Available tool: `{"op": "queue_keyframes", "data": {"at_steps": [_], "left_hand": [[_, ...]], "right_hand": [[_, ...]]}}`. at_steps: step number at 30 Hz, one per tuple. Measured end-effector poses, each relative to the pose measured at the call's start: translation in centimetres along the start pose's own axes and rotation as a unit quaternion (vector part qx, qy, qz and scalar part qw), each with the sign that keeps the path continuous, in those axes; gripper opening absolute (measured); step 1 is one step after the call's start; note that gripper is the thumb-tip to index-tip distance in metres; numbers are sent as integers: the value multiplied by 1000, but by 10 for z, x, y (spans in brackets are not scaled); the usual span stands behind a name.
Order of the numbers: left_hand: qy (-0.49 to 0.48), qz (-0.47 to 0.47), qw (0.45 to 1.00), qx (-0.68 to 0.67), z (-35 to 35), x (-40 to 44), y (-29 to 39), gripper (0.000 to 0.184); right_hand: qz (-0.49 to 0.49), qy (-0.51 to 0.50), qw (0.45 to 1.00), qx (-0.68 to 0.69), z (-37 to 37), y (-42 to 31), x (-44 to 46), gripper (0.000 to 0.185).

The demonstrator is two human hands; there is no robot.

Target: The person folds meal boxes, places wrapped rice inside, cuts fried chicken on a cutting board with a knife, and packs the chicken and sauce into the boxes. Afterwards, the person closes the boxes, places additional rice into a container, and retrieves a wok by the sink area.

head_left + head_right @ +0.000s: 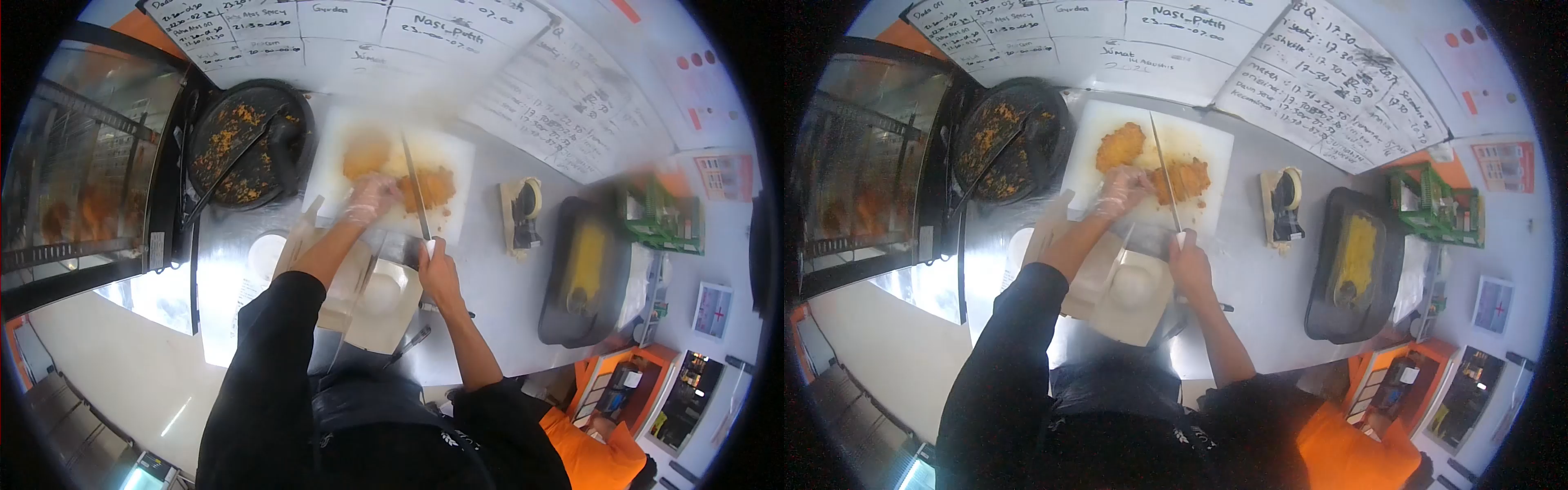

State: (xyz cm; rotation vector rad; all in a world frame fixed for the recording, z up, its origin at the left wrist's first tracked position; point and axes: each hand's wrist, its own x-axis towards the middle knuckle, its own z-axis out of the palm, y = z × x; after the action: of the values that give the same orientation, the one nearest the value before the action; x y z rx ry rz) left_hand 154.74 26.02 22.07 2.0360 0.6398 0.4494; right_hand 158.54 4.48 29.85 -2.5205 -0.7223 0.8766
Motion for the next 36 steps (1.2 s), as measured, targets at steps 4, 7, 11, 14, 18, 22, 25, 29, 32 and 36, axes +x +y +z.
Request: {"op": "queue_keyframes", "data": {"at_steps": [4,7,11,14,18,22,25,29,32,36], "left_hand": [[18,-19,1000,15,0,-3,4,24],[20,-22,1000,5,-4,-3,10,27],[18,-4,1000,-14,-3,-4,8,27],[23,9,1000,6,-3,-3,8,26],[17,-19,1000,19,-3,-3,10,25],[5,-20,1000,-2,1,-5,8,23],[22,-12,999,-33,11,-2,-5,21],[13,-35,999,38,11,-6,-2,19],[-42,-69,996,47,0,-9,20,19],[-64,-79,994,31,3,-2,9,17]], "right_hand": [[-20,12,1000,-4,2,3,2,41],[-35,20,999,-10,4,6,4,40],[-43,28,999,-13,2,4,4,40],[-31,23,999,-10,1,1,3,40],[-20,10,1000,-18,-4,-5,3,40],[-8,-7,1000,-13,-11,-8,5,40],[-9,-10,1000,-3,-12,-8,13,41],[-41,-13,999,1,3,-3,37,43],[-89,32,995,-23,4,-17,58,44],[-77,51,996,4,5,-22,67,44]]}}
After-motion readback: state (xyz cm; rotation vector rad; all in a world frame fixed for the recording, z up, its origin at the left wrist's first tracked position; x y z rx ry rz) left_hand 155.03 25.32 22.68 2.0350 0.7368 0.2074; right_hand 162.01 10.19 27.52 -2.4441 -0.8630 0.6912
